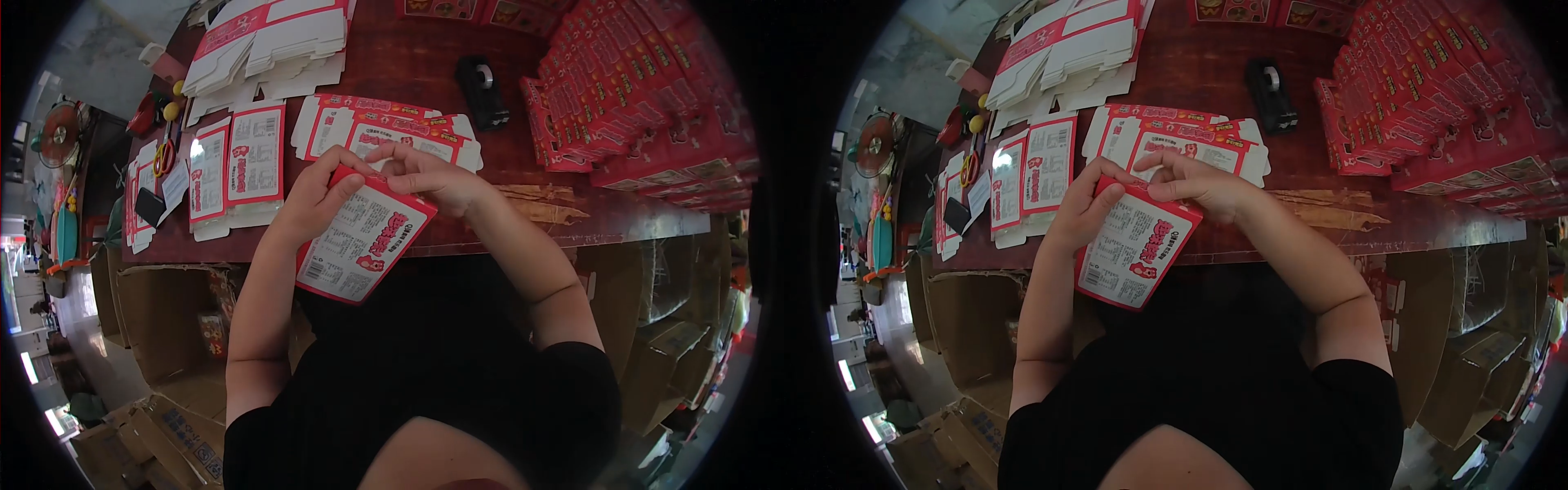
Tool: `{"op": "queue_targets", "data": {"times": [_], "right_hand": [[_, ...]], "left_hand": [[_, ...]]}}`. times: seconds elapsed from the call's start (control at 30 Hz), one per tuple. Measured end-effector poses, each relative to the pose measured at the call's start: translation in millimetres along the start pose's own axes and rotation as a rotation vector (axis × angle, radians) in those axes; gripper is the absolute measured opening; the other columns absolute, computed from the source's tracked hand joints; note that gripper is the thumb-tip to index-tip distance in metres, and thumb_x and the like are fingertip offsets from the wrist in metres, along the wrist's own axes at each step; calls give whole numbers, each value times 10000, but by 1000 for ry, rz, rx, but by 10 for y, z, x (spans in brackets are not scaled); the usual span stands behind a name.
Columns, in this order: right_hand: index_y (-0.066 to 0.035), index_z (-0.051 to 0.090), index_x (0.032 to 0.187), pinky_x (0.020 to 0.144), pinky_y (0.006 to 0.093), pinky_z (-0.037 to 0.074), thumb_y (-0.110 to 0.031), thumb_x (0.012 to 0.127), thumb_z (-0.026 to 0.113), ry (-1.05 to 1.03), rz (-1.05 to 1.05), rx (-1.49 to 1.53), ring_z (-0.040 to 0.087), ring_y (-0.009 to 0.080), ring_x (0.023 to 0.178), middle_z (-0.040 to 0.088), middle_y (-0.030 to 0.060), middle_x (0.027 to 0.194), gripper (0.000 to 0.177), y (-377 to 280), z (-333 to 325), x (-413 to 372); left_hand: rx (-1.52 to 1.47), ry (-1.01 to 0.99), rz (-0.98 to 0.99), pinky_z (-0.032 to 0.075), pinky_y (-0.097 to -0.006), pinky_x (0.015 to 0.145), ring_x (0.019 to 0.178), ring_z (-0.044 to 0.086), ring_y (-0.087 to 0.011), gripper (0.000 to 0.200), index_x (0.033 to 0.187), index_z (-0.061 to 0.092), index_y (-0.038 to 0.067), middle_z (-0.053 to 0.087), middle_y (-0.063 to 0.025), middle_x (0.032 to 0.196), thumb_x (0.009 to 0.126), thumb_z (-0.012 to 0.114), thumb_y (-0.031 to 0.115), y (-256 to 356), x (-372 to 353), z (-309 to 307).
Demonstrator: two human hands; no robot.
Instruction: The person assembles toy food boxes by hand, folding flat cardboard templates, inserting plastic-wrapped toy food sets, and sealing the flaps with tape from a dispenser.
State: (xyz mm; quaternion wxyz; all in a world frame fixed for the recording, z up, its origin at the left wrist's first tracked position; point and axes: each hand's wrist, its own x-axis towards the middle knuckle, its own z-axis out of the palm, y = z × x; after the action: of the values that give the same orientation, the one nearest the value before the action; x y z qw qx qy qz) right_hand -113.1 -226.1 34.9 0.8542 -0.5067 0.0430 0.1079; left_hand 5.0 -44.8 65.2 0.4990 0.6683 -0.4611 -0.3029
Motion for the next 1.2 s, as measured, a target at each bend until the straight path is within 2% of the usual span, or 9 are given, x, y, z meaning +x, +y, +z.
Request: {"op": "queue_targets", "data": {"times": [0.17,0.27,0.33,0.43,0.53,0.73,0.93,1.07,1.2], "right_hand": [[-73,494,1209,768,239,439,-274,921,549,264,-162,78,530,76,844,575,-3,955,356,-51,-396,-177],[-40,600,1054,683,301,440,-216,883,570,1033,-632,-733,535,160,746,585,65,860,247,48,-1420,-195],[-21,616,1008,692,321,441,-194,853,593,1225,-451,-1079,546,192,747,587,98,853,234,-56,-1711,-413],[-39,606,1025,713,253,429,-232,874,595,1105,-150,-881,515,112,780,573,11,865,245,-66,-1928,-445],[-51,608,962,706,239,424,-205,859,619,1014,-135,-459,524,96,798,579,9,881,186,-51,-2044,-439],[-39,576,959,772,241,461,-115,842,635,1158,-706,-275,541,97,875,573,19,947,151,340,-1966,-333],[3,559,967,798,328,509,-84,858,604,1038,-533,370,558,142,876,558,84,996,147,550,-1845,-343],[-20,556,954,746,303,504,-94,875,586,1125,-482,184,573,138,876,582,68,934,113,467,-1514,-392],[-22,560,959,691,255,496,-87,882,580,669,-460,-174,593,112,739,607,42,859,103,165,-779,-515]], "left_hand": [[17,421,131,438,-248,771,836,516,-104,260,1020,502,37,535,-53,954,891,608,236,-62,-137,-71],[-542,787,14,495,-304,825,959,555,-152,326,1132,447,23,546,-85,1030,907,583,214,-227,-253,-185],[-661,798,23,507,-336,841,1001,561,-184,354,1180,438,11,547,-101,1093,912,570,200,-259,-310,-215],[-784,846,-29,512,-365,851,1037,561,-213,402,1240,419,-3,538,-116,1170,920,555,198,-382,-361,-173],[-858,879,-54,499,-383,871,1061,552,-223,412,1248,419,-9,534,-117,1193,926,543,216,-438,-354,-83],[-992,903,-96,455,-413,931,1120,515,-235,410,1254,421,3,515,-115,1230,935,522,241,-620,-377,-40],[-1022,889,-105,429,-429,958,1149,492,-234,407,1260,420,11,506,-107,1243,938,515,241,-624,-363,20],[-1035,895,-95,427,-425,956,1149,489,-230,410,1257,421,11,504,-106,1245,935,522,245,-598,-341,52],[-1021,890,-92,431,-412,948,1139,493,-224,421,1251,424,11,505,-106,1240,929,534,259,-577,-325,85]]}}
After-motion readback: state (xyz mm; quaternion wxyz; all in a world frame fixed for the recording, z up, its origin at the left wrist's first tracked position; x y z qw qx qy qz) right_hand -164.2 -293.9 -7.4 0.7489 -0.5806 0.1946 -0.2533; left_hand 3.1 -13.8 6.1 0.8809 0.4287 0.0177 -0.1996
